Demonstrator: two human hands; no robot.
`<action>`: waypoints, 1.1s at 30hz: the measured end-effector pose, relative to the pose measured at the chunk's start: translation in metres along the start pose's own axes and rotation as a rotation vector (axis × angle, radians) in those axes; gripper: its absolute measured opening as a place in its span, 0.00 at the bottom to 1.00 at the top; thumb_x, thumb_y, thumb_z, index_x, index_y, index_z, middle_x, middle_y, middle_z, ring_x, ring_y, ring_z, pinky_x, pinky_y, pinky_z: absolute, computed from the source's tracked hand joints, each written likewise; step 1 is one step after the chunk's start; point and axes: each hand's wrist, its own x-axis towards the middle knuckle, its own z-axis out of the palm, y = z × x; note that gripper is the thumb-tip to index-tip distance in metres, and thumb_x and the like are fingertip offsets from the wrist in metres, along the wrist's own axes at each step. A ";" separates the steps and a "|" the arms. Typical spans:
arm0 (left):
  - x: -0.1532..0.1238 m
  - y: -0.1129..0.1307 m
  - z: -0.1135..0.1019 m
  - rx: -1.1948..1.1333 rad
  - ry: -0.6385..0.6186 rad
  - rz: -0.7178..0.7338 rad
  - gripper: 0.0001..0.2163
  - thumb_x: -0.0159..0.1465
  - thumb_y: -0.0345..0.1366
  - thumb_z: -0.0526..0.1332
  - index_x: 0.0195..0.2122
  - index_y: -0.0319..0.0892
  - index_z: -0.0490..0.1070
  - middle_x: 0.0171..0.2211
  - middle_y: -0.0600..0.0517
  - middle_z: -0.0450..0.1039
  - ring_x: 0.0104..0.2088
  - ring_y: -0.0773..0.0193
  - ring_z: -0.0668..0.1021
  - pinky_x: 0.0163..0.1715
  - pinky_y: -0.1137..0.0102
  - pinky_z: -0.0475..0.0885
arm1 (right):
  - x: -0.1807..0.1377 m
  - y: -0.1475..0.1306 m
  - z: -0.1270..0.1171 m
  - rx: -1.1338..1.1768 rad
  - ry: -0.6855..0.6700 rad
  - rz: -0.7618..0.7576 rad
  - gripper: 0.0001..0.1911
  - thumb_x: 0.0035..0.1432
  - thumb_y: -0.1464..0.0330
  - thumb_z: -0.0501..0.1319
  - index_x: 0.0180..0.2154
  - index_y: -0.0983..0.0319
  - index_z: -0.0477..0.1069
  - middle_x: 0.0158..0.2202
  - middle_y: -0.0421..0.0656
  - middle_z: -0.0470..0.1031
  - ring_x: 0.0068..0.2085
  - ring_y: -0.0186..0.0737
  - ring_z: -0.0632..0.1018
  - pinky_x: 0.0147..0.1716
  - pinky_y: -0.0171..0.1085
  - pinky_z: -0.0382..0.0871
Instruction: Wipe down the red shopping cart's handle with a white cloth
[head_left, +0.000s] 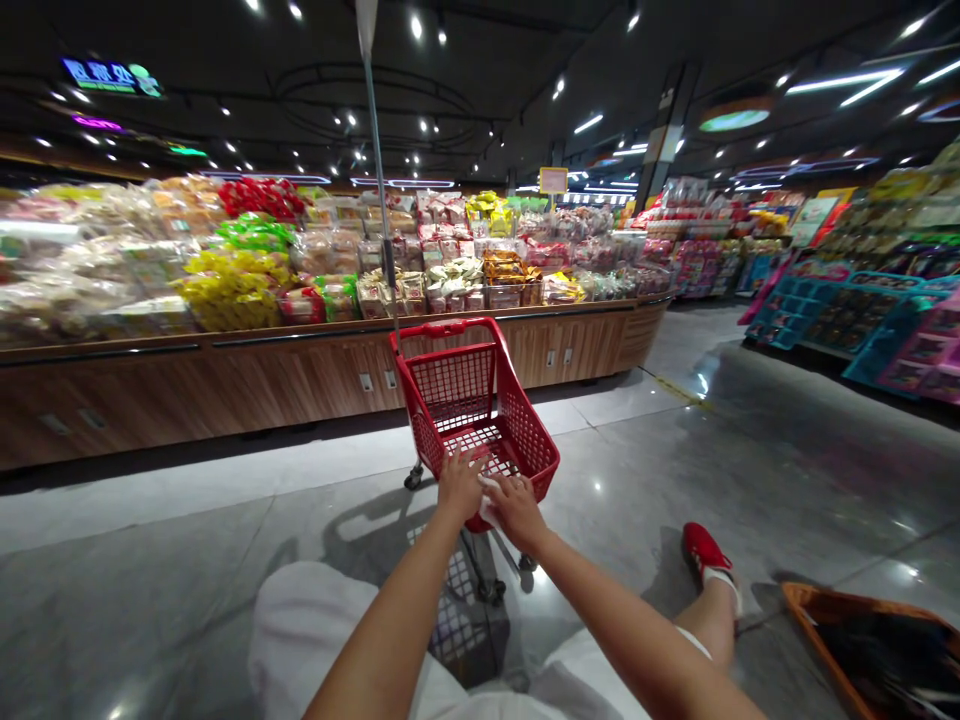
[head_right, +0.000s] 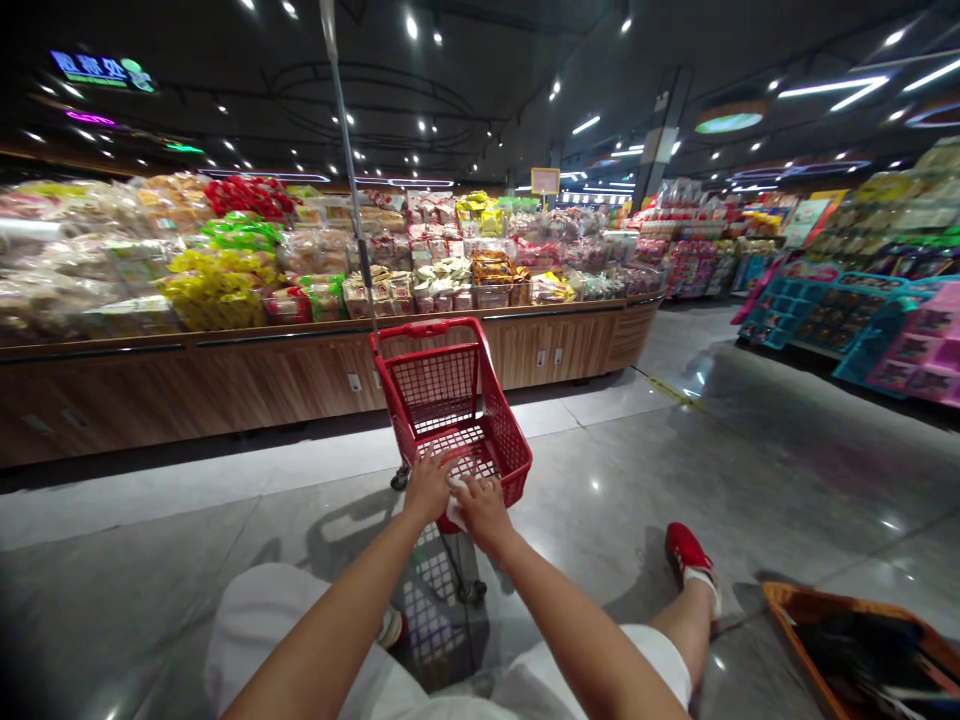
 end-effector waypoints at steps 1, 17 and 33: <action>0.000 -0.002 -0.001 -0.002 -0.003 0.005 0.20 0.62 0.37 0.55 0.57 0.51 0.66 0.61 0.51 0.62 0.64 0.50 0.56 0.62 0.50 0.51 | 0.001 0.008 -0.003 0.015 -0.029 -0.039 0.17 0.62 0.65 0.56 0.53 0.53 0.66 0.56 0.45 0.67 0.51 0.45 0.69 0.51 0.45 0.54; 0.013 0.005 0.004 0.000 0.029 0.023 0.17 0.63 0.37 0.53 0.52 0.50 0.71 0.57 0.50 0.67 0.62 0.49 0.60 0.62 0.49 0.50 | 0.007 0.009 0.010 0.004 -0.009 0.027 0.21 0.60 0.68 0.58 0.55 0.57 0.65 0.56 0.50 0.66 0.52 0.48 0.68 0.52 0.47 0.58; 0.013 0.008 -0.010 0.013 -0.091 0.061 0.13 0.61 0.34 0.54 0.40 0.50 0.79 0.46 0.50 0.76 0.51 0.50 0.69 0.61 0.44 0.43 | -0.005 0.027 0.008 0.145 0.169 0.008 0.18 0.59 0.73 0.57 0.51 0.57 0.68 0.55 0.49 0.68 0.56 0.45 0.68 0.60 0.54 0.51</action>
